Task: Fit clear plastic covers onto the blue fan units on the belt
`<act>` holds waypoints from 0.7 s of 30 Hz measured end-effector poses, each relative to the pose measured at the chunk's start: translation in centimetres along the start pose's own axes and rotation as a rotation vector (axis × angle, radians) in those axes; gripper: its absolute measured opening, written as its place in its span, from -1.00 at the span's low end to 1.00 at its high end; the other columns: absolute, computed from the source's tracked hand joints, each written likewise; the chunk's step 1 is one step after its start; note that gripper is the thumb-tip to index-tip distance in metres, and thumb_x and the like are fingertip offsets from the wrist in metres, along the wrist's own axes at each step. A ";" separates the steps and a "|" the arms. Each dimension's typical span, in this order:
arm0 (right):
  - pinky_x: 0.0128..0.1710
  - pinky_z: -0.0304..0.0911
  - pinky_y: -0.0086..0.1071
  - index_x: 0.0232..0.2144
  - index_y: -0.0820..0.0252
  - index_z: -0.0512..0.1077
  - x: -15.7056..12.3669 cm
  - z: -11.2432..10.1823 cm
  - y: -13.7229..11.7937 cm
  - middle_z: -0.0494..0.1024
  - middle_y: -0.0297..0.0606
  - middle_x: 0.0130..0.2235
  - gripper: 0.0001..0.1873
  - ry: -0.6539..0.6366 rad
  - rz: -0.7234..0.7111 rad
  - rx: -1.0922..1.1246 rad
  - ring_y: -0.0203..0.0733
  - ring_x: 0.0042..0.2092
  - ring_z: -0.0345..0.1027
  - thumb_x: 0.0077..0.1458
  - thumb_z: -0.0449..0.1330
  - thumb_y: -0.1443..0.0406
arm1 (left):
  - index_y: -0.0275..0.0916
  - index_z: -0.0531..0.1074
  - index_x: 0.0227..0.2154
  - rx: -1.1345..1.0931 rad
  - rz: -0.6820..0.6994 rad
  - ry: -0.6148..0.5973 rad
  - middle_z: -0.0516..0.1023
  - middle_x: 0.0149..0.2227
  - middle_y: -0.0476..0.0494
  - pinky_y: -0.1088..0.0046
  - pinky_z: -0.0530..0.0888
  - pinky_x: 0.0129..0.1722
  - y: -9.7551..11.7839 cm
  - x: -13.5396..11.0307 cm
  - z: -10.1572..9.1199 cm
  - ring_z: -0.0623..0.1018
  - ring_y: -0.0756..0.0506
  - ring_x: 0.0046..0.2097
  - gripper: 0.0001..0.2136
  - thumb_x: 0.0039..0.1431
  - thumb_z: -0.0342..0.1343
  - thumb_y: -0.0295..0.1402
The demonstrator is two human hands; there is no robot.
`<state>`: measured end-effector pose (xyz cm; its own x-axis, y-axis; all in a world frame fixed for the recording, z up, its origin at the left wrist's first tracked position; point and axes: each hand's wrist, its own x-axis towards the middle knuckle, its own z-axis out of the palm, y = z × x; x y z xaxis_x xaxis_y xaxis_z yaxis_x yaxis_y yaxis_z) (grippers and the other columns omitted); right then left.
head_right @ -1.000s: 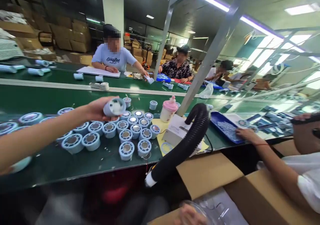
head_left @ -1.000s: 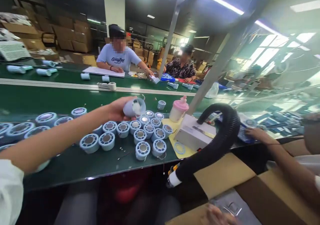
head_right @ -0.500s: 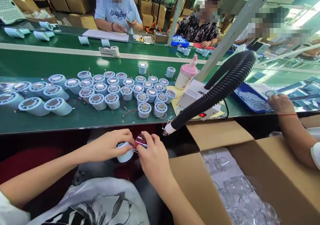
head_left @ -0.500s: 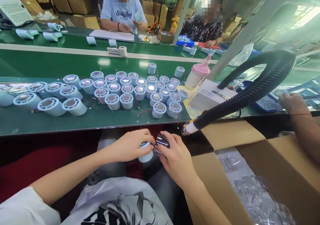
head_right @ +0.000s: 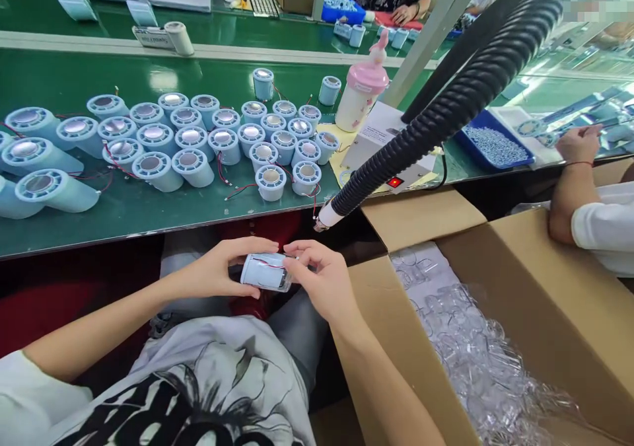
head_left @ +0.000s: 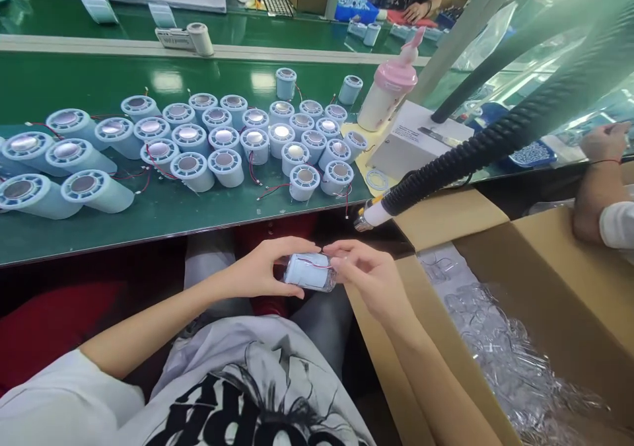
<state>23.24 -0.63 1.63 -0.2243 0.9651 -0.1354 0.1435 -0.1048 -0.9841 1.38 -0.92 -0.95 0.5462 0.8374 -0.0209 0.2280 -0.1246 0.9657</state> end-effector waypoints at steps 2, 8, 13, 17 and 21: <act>-0.39 0.46 -0.33 -0.72 0.20 0.40 0.2 0.0 0.1 0.59 -0.14 -0.23 -0.60 -0.009 0.038 0.093 -0.08 -0.17 0.49 -0.04 0.31 0.08 | -0.13 0.33 0.11 -0.148 -0.074 -0.018 0.41 0.10 -0.23 0.25 0.47 0.03 0.2 -0.2 0.1 0.46 -0.21 0.09 -0.39 -0.05 0.34 -0.30; 0.12 0.29 -0.09 -0.14 0.08 0.52 -0.5 0.0 0.3 0.47 -0.12 0.11 -0.66 -0.189 -0.363 -0.308 0.00 0.14 0.34 -0.02 0.37 0.25 | -0.16 0.28 0.12 -0.518 -0.239 0.056 0.47 0.01 -0.20 0.39 0.56 -0.22 0.8 -0.9 0.0 0.54 -0.10 -0.14 -0.42 0.01 0.30 -0.29; 0.10 0.31 -0.19 -0.07 0.10 0.41 -0.9 -0.4 0.6 0.47 -0.09 0.08 -0.64 -0.243 -0.517 -0.448 -0.06 0.12 0.35 0.05 0.32 0.31 | -0.07 0.25 0.19 -0.397 -0.185 0.004 0.47 0.03 -0.20 0.43 0.54 -0.25 1.2 -1.6 -0.6 0.54 -0.12 -0.14 -0.34 0.01 0.31 -0.27; -0.01 0.40 -0.25 -0.06 0.11 0.38 -1.1 -0.4 0.6 0.50 -0.10 0.04 -0.56 -0.258 -0.426 -0.382 -0.05 0.05 0.41 0.01 0.36 0.25 | -0.07 0.29 0.19 -0.270 -0.062 0.006 0.38 0.19 -0.24 0.26 0.46 0.05 1.5 -1.9 -1.0 0.45 -0.26 0.12 -0.31 -0.05 0.36 -0.34; -0.07 0.44 -0.28 -0.06 0.13 0.38 -1.4 -0.4 0.4 0.53 -0.13 -0.02 -0.53 -0.254 -0.351 -0.307 -0.08 -0.04 0.47 -0.03 0.39 0.22 | -0.04 0.28 0.20 -0.260 -0.013 -0.018 0.34 0.23 -0.22 0.25 0.39 0.14 1.6 -2.1 -1.0 0.39 -0.24 0.20 -0.31 -0.04 0.35 -0.41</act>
<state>24.00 -1.89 1.47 -0.5305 0.8369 0.1350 0.2845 0.3258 -0.9016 -0.21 -2.32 0.91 0.5596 0.8279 -0.0366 0.0216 0.0296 0.9993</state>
